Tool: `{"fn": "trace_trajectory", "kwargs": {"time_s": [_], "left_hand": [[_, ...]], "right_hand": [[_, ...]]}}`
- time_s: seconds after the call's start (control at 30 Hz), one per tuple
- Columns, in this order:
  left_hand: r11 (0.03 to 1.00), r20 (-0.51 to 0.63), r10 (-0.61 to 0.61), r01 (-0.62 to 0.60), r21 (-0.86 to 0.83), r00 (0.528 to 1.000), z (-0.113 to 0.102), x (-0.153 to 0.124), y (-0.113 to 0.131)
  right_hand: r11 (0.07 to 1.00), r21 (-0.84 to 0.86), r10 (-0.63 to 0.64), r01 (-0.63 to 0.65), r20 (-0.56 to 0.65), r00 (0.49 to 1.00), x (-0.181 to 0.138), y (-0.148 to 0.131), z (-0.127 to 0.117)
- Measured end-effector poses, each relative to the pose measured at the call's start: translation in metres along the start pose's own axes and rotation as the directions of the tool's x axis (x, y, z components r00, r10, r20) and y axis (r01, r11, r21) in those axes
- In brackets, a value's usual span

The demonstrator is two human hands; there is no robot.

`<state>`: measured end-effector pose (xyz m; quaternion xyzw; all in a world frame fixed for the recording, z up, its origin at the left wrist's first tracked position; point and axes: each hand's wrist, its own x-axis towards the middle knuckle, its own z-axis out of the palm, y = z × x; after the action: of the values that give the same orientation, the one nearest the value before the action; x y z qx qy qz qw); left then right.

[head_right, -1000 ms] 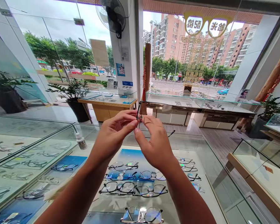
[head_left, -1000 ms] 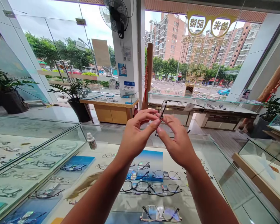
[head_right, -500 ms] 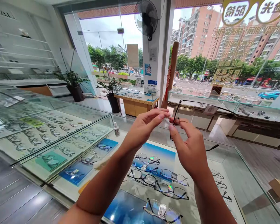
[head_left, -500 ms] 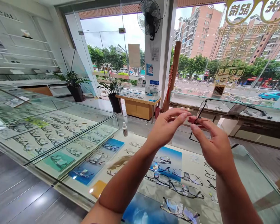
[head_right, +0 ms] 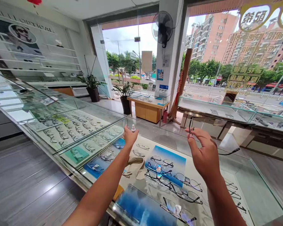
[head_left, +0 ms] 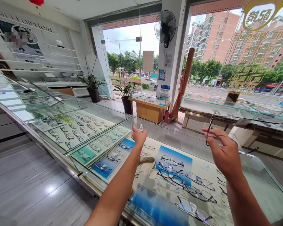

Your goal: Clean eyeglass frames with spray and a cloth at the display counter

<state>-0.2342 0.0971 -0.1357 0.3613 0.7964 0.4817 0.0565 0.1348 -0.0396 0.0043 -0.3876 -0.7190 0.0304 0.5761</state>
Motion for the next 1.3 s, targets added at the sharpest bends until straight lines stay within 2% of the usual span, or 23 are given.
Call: {"fn": "trace_trajectory", "kwargs": {"time_s": [0.07,0.2,0.33,0.47,0.53,0.57,0.6,0.63,0.67,0.7,0.77,0.8,0.87,0.93,1.03,1.13,1.23,1.27,1.3], "left_hand": [[1.0,0.083,-0.018,0.018,-0.005,0.996,0.005,0.008,-0.01],[0.999,0.174,-0.023,0.027,-0.019,0.985,0.004,0.015,-0.016],[0.999,0.176,0.028,-0.023,-0.028,0.984,-0.007,0.01,-0.01],[0.975,0.074,0.188,-0.178,-0.13,0.979,-0.022,-0.009,0.018],[0.898,0.021,0.312,-0.288,-0.331,0.95,-0.025,-0.03,0.043],[0.838,0.046,0.361,-0.302,-0.455,0.932,-0.025,-0.045,0.057],[0.768,0.116,0.405,-0.269,-0.582,0.907,-0.025,-0.062,0.071],[0.679,0.214,0.448,-0.175,-0.713,0.868,-0.024,-0.081,0.085],[0.596,0.343,0.491,-0.021,-0.803,0.801,-0.023,-0.101,0.098],[0.532,0.475,0.519,0.166,-0.83,0.711,-0.022,-0.121,0.109],[0.428,0.639,0.575,0.478,-0.767,0.511,-0.019,-0.155,0.124],[0.391,0.675,0.597,0.578,-0.716,0.433,-0.018,-0.168,0.128],[0.35,0.713,0.623,0.701,-0.622,0.322,-0.014,-0.184,0.131],[0.346,0.73,0.638,0.757,-0.555,0.244,-0.01,-0.188,0.127],[0.37,0.743,0.648,0.785,-0.497,0.166,-0.006,-0.183,0.116],[0.397,0.75,0.649,0.785,-0.475,0.125,-0.002,-0.181,0.109],[0.437,0.756,0.642,0.748,-0.501,0.131,0.005,-0.185,0.107],[0.455,0.759,0.633,0.719,-0.526,0.154,0.007,-0.187,0.107],[0.475,0.757,0.622,0.673,-0.567,0.199,0.01,-0.189,0.107]], "right_hand": [[1.0,0.011,-0.018,0.018,0.005,1.0,-0.001,0.001,0.0],[1.0,0.011,-0.012,0.013,-0.016,1.0,-0.007,0.014,0.002],[1.0,0.014,0.027,-0.026,-0.11,0.994,-0.03,0.043,0.004],[0.992,0.024,0.124,-0.122,-0.211,0.97,-0.06,0.068,0.002],[0.979,0.078,0.199,-0.187,-0.209,0.958,-0.069,0.076,-0.001],[0.969,0.116,0.237,-0.218,-0.202,0.95,-0.072,0.078,-0.002],[0.955,0.164,0.277,-0.247,-0.192,0.942,-0.073,0.081,-0.003],[0.937,0.219,0.312,-0.272,-0.176,0.933,-0.074,0.083,-0.005],[0.915,0.277,0.344,-0.293,-0.158,0.926,-0.074,0.085,-0.005],[0.89,0.335,0.371,-0.31,-0.134,0.919,-0.074,0.086,-0.006],[0.836,0.431,0.409,-0.341,-0.073,0.91,-0.076,0.091,-0.006],[0.809,0.467,0.423,-0.357,-0.041,0.905,-0.078,0.094,-0.004],[0.758,0.52,0.447,-0.393,0.024,0.894,-0.082,0.098,0.0],[0.716,0.548,0.464,-0.433,0.09,0.881,-0.086,0.101,0.006],[0.697,0.531,0.47,-0.482,0.169,0.866,-0.091,0.1,0.016],[0.698,0.509,0.446,-0.504,0.242,0.862,-0.095,0.095,0.025],[0.677,0.534,0.422,-0.506,0.282,0.862,-0.097,0.091,0.028],[0.671,0.542,0.421,-0.506,0.283,0.862,-0.097,0.09,0.029],[0.667,0.546,0.421,-0.506,0.283,0.862,-0.097,0.09,0.029]]}}
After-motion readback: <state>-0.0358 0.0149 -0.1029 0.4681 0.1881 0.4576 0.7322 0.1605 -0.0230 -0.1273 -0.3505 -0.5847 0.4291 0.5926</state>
